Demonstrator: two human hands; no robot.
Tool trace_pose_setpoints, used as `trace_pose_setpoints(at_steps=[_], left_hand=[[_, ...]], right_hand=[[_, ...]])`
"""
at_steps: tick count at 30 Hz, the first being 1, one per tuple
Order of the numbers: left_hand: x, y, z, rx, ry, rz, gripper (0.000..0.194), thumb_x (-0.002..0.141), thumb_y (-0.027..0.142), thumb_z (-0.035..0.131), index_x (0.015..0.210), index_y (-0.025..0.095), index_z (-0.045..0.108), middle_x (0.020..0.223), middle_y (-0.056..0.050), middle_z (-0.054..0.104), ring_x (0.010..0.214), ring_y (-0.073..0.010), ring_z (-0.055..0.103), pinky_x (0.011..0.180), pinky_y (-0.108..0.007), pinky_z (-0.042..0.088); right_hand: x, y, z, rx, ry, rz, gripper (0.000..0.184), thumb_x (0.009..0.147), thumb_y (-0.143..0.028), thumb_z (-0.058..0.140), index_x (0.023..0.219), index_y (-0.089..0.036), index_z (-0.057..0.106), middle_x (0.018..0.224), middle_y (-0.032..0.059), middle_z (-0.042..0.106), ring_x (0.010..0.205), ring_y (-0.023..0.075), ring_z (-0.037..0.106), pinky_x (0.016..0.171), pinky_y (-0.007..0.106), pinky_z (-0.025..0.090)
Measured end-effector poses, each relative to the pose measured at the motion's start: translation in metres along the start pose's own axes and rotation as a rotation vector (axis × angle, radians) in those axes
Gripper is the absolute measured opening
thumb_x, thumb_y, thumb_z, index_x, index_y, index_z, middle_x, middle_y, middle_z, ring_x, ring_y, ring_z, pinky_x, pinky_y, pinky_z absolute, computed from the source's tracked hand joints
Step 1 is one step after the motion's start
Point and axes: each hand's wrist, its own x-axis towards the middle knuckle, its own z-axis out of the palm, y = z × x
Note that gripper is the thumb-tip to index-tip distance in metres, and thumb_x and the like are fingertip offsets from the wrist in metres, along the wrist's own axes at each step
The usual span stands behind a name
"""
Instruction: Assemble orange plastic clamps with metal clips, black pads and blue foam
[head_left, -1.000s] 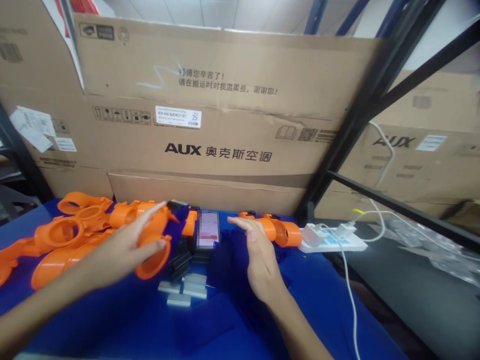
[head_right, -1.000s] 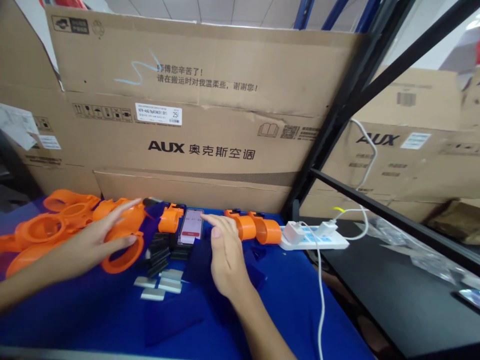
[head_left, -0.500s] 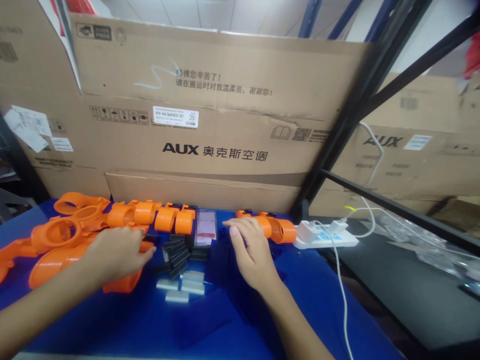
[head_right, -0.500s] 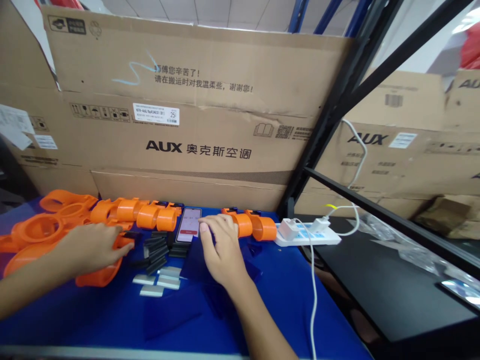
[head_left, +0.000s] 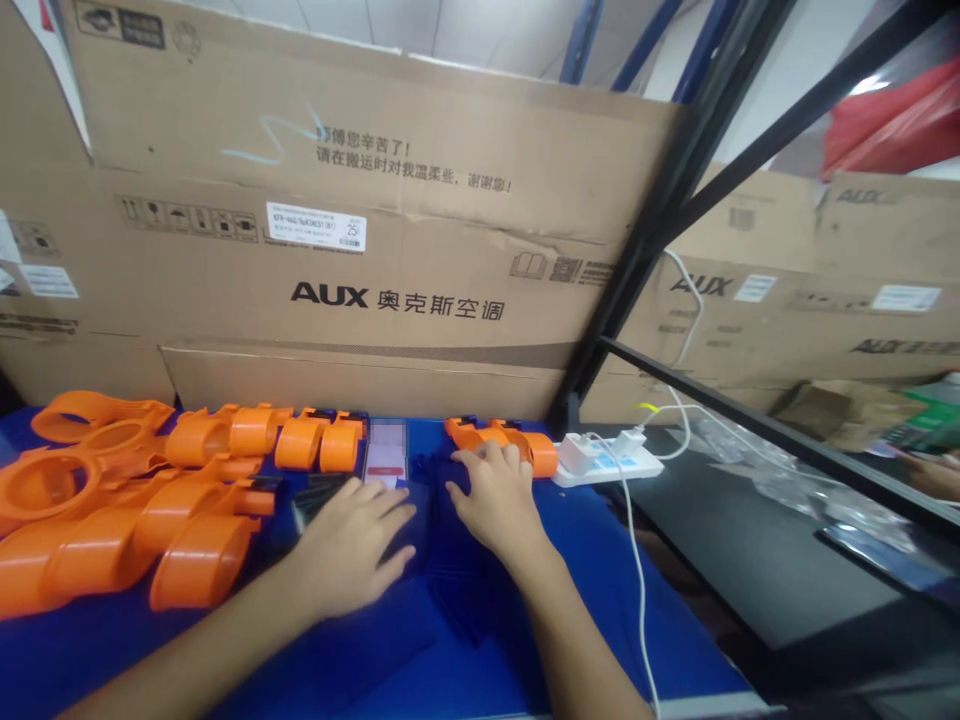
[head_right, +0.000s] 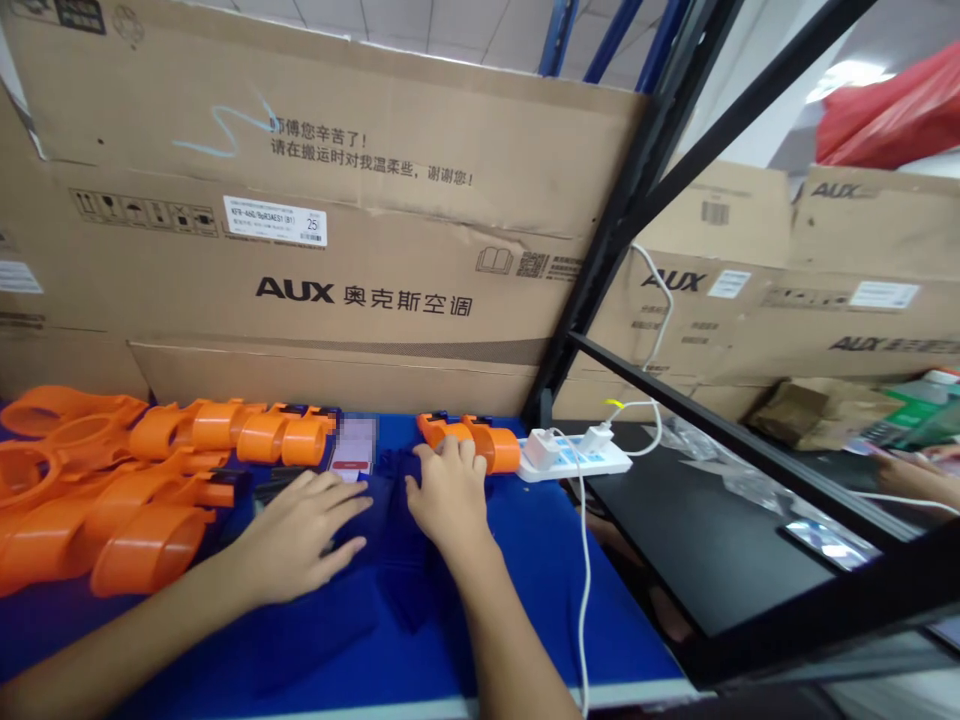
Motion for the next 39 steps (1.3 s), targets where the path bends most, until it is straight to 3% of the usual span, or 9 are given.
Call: trace_pose_setpoints(at_steps=[5,13,20,26,30,33,36,39], left_hand=[[-0.004,0.009,0.01,-0.074,-0.105,0.04,0.036,0.094,0.032,0.06,0.128,0.03,0.073,0.122,-0.011,0.076,0.112,-0.035,0.064,0.105,-0.054,0.036],[-0.004,0.009,0.006,-0.068,-0.209,0.039,0.036,0.096,0.032,0.058,0.129,0.033,0.071,0.13,-0.007,0.073,0.119,-0.0351,0.063,0.106,-0.056,0.037],[-0.006,0.01,0.01,-0.15,-0.218,0.082,0.038,0.096,0.026,0.057,0.131,0.035,0.07,0.133,-0.005,0.072,0.121,-0.0306,0.066,0.108,-0.052,0.042],[-0.007,0.012,0.001,0.012,-0.23,0.113,0.039,0.098,0.023,0.052,0.135,0.028,0.065,0.139,-0.005,0.068,0.128,-0.0275,0.062,0.113,-0.052,0.04],[-0.011,-0.002,-0.015,0.157,-0.185,0.048,0.036,0.1,0.033,0.052,0.134,0.027,0.064,0.137,-0.006,0.069,0.125,-0.0279,0.063,0.108,-0.05,0.045],[-0.018,-0.015,-0.038,0.317,-0.103,-0.029,0.037,0.099,0.038,0.053,0.132,0.026,0.064,0.135,-0.008,0.069,0.121,-0.0297,0.064,0.105,-0.052,0.045],[-0.022,-0.031,-0.077,0.47,-0.015,-0.103,0.039,0.098,0.046,0.054,0.129,0.026,0.066,0.134,-0.009,0.07,0.12,-0.0319,0.063,0.105,-0.052,0.044],[-0.021,-0.055,-0.125,0.6,0.026,-0.264,0.044,0.095,0.052,0.055,0.127,0.024,0.067,0.127,-0.011,0.073,0.116,-0.0359,0.064,0.1,-0.053,0.046]], right_hand=[[0.0,0.002,-0.002,-0.027,-0.076,-0.009,0.022,0.086,-0.025,0.068,0.107,-0.023,0.074,0.102,0.0157,0.072,0.102,0.0378,0.057,0.084,0.052,0.042],[0.001,0.002,-0.01,-0.043,-0.002,0.023,0.016,0.086,-0.027,0.066,0.1,-0.023,0.075,0.098,0.016,0.073,0.096,0.037,0.059,0.079,0.048,0.041],[0.007,0.008,-0.014,-0.014,0.041,0.123,0.024,0.094,-0.032,0.058,0.108,-0.02,0.073,0.105,0.0169,0.072,0.101,0.0362,0.06,0.082,0.045,0.04],[0.011,0.016,-0.016,-0.016,0.052,0.2,0.028,0.097,-0.036,0.054,0.108,-0.02,0.074,0.108,0.0144,0.072,0.106,0.0333,0.06,0.087,0.042,0.038],[0.011,0.014,-0.019,0.029,0.101,0.18,0.03,0.099,-0.037,0.051,0.108,-0.02,0.075,0.108,0.0139,0.073,0.105,0.0321,0.061,0.087,0.04,0.038],[0.011,0.012,-0.021,0.027,0.087,0.156,0.031,0.099,-0.039,0.051,0.106,-0.021,0.075,0.107,0.0129,0.074,0.102,0.0325,0.062,0.083,0.04,0.038],[0.011,0.01,-0.022,0.006,0.08,0.138,0.032,0.1,-0.04,0.05,0.103,-0.021,0.076,0.104,0.0124,0.074,0.097,0.0327,0.062,0.079,0.04,0.037],[0.011,0.009,-0.021,0.014,0.099,0.123,0.034,0.1,-0.04,0.049,0.102,-0.02,0.076,0.104,0.0132,0.074,0.098,0.0328,0.062,0.079,0.04,0.038]])
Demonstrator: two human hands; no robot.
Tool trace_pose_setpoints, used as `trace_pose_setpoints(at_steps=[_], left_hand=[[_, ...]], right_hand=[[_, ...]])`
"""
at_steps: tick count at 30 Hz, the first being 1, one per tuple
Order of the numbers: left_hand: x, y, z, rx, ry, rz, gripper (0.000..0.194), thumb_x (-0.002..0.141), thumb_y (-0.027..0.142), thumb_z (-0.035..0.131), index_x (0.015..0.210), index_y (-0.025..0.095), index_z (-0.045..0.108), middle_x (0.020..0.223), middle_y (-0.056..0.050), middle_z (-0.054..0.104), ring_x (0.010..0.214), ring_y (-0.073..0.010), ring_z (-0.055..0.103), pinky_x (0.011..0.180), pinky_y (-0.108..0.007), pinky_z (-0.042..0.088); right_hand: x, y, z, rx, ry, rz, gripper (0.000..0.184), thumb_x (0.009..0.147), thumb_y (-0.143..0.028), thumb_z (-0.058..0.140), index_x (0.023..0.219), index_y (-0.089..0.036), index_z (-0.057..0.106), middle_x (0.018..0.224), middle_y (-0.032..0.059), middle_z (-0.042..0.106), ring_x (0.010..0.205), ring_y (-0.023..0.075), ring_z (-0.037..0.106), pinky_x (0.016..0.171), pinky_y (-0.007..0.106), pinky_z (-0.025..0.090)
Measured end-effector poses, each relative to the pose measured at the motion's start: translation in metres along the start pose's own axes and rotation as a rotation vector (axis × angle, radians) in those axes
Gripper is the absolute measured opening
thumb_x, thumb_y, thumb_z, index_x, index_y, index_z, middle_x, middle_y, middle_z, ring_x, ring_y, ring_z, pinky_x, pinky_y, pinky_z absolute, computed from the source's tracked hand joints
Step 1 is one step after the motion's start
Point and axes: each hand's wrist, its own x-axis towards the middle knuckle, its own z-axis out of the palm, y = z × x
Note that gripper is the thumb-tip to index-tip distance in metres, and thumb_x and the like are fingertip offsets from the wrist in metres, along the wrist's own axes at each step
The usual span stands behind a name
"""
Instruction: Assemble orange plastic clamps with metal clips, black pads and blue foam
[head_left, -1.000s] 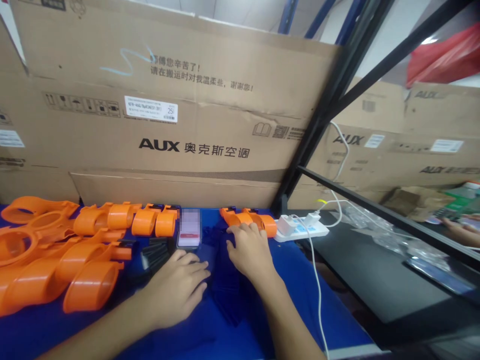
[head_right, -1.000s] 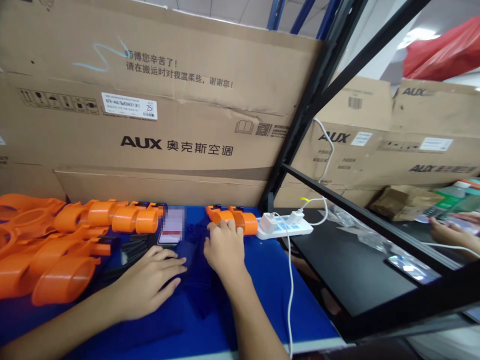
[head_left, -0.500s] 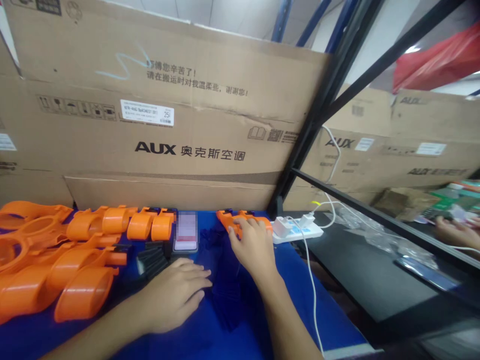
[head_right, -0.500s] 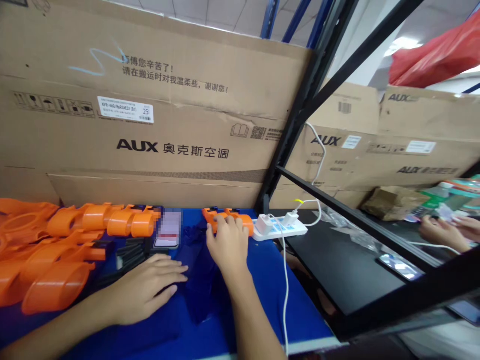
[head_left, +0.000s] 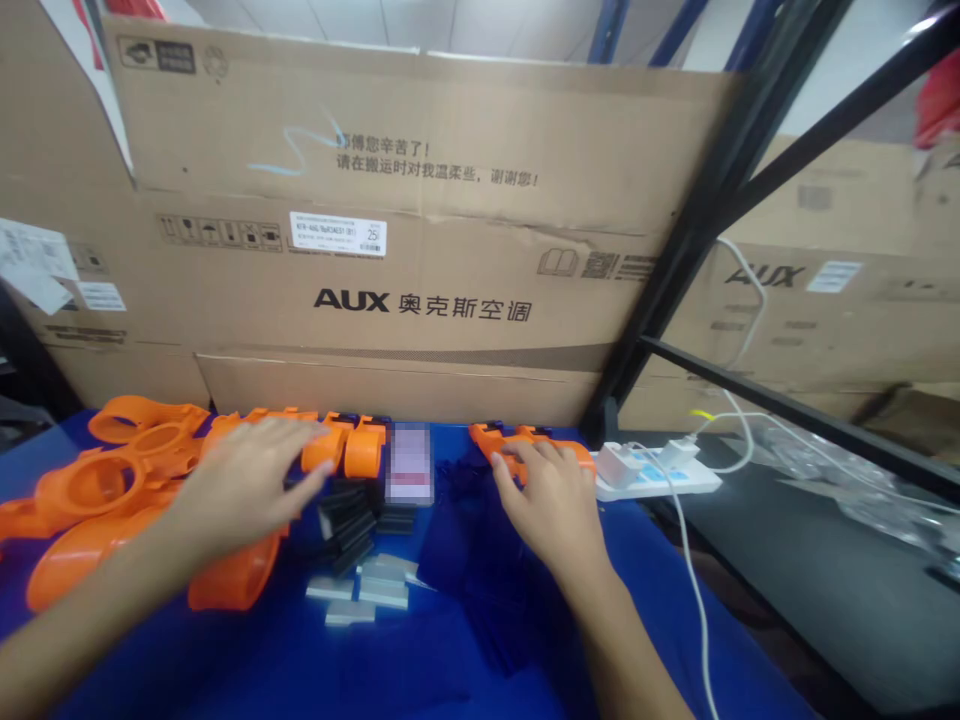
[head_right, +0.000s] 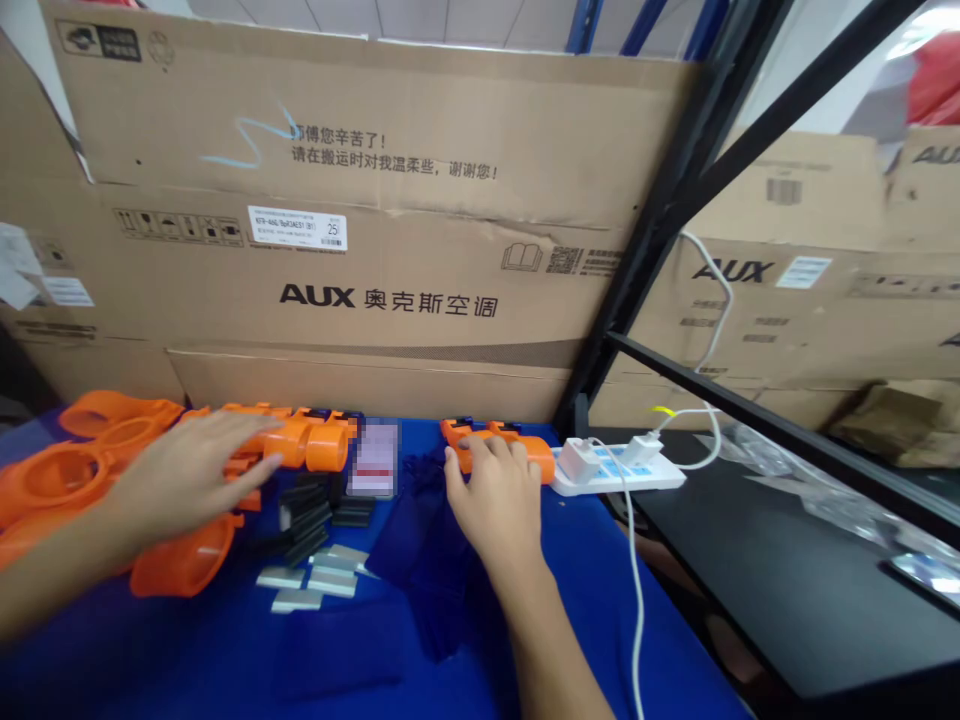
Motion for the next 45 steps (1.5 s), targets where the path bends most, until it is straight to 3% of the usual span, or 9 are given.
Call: trace_pose_setpoints(at_steps=[7,12,18,25,29,34,37,40,45], left_hand=[[0.027,-0.076,0.01,-0.055,-0.219,-0.121,0.076,0.078,0.029,0.072,0.149,0.016,0.049,0.153,-0.019,0.053,0.132,-0.04,0.052,0.107,-0.051,0.039],[0.032,-0.077,0.03,-0.051,-0.257,-0.127,0.076,0.07,0.023,0.076,0.143,0.019,0.055,0.138,-0.013,0.065,0.121,-0.0362,0.058,0.099,-0.045,0.043],[0.038,-0.071,-0.001,-0.001,-0.181,-0.082,0.064,0.077,0.028,0.072,0.139,0.017,0.058,0.125,-0.013,0.066,0.113,-0.0374,0.057,0.095,-0.05,0.044],[0.031,0.022,-0.048,-0.199,0.136,0.174,0.081,0.079,0.038,0.076,0.153,0.031,0.044,0.129,-0.011,0.061,0.119,-0.0352,0.052,0.101,-0.054,0.046],[0.011,0.089,-0.03,-0.43,0.12,0.464,0.084,0.077,0.016,0.071,0.154,0.032,0.042,0.143,-0.012,0.055,0.13,-0.0353,0.049,0.111,-0.055,0.038],[-0.008,0.117,0.012,-0.675,-0.084,0.629,0.089,0.078,0.018,0.074,0.155,0.044,0.04,0.147,-0.011,0.054,0.128,-0.0399,0.052,0.11,-0.061,0.038],[-0.01,0.121,0.025,-1.066,-0.11,0.418,0.093,0.076,0.041,0.081,0.157,0.043,0.036,0.162,-0.011,0.037,0.142,-0.0457,0.037,0.114,-0.066,0.031],[-0.003,0.132,0.035,-1.612,-0.173,-0.055,0.071,0.091,0.055,0.062,0.156,0.039,0.039,0.159,-0.011,0.042,0.137,-0.0395,0.048,0.105,-0.054,0.046],[0.011,0.148,0.049,-2.029,-0.368,-0.499,0.048,0.085,0.04,0.076,0.13,0.024,0.065,0.096,-0.007,0.073,0.074,-0.0183,0.068,0.068,-0.026,0.052]], right_hand=[[0.002,0.004,0.009,0.038,0.009,-0.035,0.035,0.099,-0.041,0.048,0.101,-0.02,0.076,0.101,0.0135,0.075,0.097,0.0327,0.064,0.08,0.042,0.041],[0.003,0.006,0.013,0.09,0.013,-0.04,0.036,0.099,-0.041,0.048,0.099,-0.019,0.076,0.1,0.0127,0.076,0.097,0.0327,0.065,0.083,0.043,0.043],[0.004,0.003,0.005,0.243,0.072,-0.013,0.031,0.098,-0.039,0.05,0.095,-0.02,0.075,0.099,0.0116,0.076,0.097,0.0319,0.065,0.085,0.044,0.044],[-0.004,-0.02,-0.012,0.923,-0.011,-0.007,0.032,0.098,-0.046,0.058,0.119,-0.024,0.067,0.103,0.0082,0.074,0.092,0.0246,0.066,0.085,0.041,0.051],[-0.009,-0.035,-0.015,1.415,-0.215,0.114,0.057,0.099,-0.055,0.053,0.147,-0.027,0.041,0.091,0.0034,0.073,0.069,0.0168,0.063,0.064,0.031,0.052],[-0.01,-0.037,-0.015,1.564,-0.348,0.333,0.039,0.095,-0.058,0.058,0.113,-0.023,0.06,0.066,-0.004,0.062,0.04,0.0078,0.042,0.037,0.019,0.025],[-0.007,-0.035,-0.012,1.57,-0.279,0.369,0.037,0.093,-0.057,0.061,0.104,-0.022,0.061,0.064,-0.0043,0.061,0.038,0.0069,0.038,0.035,0.018,0.022],[-0.006,-0.037,-0.007,1.499,-0.23,0.327,0.036,0.096,-0.056,0.057,0.101,-0.021,0.064,0.063,-0.0031,0.06,0.042,0.0089,0.042,0.038,0.02,0.03],[-0.011,-0.044,-0.005,1.137,-0.147,0.082,0.034,0.103,-0.048,0.048,0.11,-0.022,0.07,0.103,0.0062,0.073,0.092,0.0217,0.069,0.083,0.034,0.054]])
